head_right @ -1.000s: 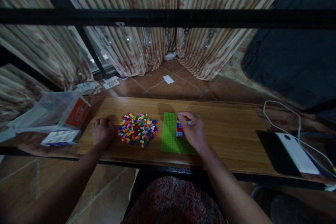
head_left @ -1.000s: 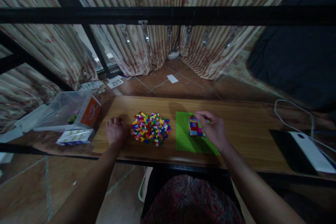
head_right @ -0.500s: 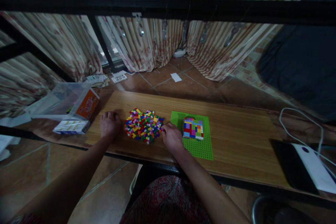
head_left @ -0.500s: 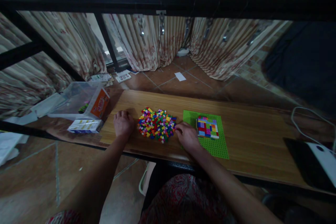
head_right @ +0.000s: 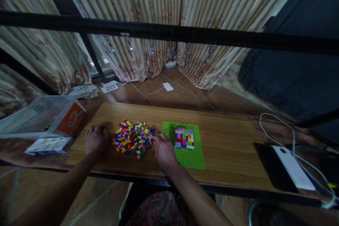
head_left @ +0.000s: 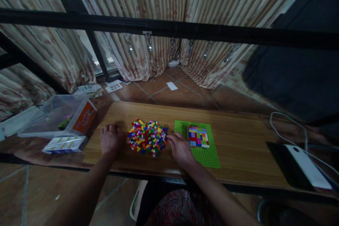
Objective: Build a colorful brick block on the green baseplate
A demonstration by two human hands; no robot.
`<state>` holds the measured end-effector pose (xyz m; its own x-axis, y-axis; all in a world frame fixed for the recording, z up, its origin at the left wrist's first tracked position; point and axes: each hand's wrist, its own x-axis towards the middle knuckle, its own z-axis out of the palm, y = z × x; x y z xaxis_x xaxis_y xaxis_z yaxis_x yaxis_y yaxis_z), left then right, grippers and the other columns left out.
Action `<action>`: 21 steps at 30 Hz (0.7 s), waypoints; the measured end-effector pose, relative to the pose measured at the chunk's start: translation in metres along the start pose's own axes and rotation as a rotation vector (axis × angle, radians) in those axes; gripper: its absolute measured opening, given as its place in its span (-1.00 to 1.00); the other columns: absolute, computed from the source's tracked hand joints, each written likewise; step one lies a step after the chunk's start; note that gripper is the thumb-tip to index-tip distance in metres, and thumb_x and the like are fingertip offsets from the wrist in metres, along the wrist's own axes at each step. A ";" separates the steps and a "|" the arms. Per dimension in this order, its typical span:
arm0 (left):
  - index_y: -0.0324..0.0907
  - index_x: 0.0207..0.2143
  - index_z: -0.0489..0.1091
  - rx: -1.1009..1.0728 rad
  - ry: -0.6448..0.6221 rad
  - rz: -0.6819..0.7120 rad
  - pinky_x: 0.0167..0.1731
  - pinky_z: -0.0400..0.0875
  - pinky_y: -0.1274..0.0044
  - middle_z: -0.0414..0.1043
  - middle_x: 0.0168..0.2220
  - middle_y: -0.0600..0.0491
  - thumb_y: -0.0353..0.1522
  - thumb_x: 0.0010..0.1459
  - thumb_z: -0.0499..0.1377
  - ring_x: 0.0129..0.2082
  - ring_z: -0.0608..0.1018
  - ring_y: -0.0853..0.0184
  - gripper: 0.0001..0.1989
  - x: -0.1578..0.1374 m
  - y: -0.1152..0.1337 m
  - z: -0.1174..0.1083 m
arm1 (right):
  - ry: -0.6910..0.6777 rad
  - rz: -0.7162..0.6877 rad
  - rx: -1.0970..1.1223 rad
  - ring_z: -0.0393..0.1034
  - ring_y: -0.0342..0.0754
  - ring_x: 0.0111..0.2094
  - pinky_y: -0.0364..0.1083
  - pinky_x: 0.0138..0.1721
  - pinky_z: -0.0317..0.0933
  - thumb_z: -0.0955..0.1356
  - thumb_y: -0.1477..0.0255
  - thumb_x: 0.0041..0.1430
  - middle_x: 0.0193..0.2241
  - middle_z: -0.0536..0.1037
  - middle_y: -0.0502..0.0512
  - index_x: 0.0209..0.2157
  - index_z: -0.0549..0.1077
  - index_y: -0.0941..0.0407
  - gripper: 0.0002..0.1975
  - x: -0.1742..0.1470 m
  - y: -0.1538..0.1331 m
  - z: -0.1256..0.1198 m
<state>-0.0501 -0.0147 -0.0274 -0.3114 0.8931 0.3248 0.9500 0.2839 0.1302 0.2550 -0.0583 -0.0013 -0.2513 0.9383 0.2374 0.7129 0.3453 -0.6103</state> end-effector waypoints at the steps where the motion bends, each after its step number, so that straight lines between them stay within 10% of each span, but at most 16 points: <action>1: -0.31 -0.15 0.43 0.001 0.000 0.009 -0.08 0.27 0.29 0.42 -0.15 -0.21 -0.33 0.20 -0.07 -0.12 0.40 0.05 -0.65 0.000 0.000 0.000 | 0.023 0.004 0.023 0.40 -0.03 -0.23 -0.08 -0.19 0.27 0.18 0.49 0.30 -0.26 0.48 0.14 -0.15 0.50 0.09 -0.73 -0.003 -0.001 -0.006; 11: -0.32 -0.13 0.42 -0.008 0.000 0.003 -0.10 0.31 0.26 0.41 -0.16 -0.24 -0.32 0.19 -0.06 -0.12 0.41 0.02 -0.64 0.001 0.000 -0.001 | 0.309 0.229 0.188 0.44 -0.02 -0.25 -0.03 -0.18 0.29 0.25 0.35 0.24 -0.26 0.55 0.12 -0.23 0.53 0.09 -0.76 -0.021 0.046 -0.072; 21: -0.32 -0.13 0.41 -0.027 0.004 0.020 -0.08 0.31 0.23 0.41 -0.17 -0.25 -0.32 0.19 -0.07 -0.11 0.42 0.01 -0.64 0.001 -0.001 0.000 | 0.348 0.259 0.204 0.41 -0.01 -0.26 0.00 -0.16 0.29 0.29 0.27 0.19 -0.28 0.53 0.13 -0.29 0.59 0.07 -0.74 -0.007 0.070 -0.072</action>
<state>-0.0517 -0.0145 -0.0271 -0.2927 0.8970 0.3312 0.9549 0.2565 0.1493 0.3537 -0.0421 0.0084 0.1764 0.9449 0.2756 0.5717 0.1296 -0.8102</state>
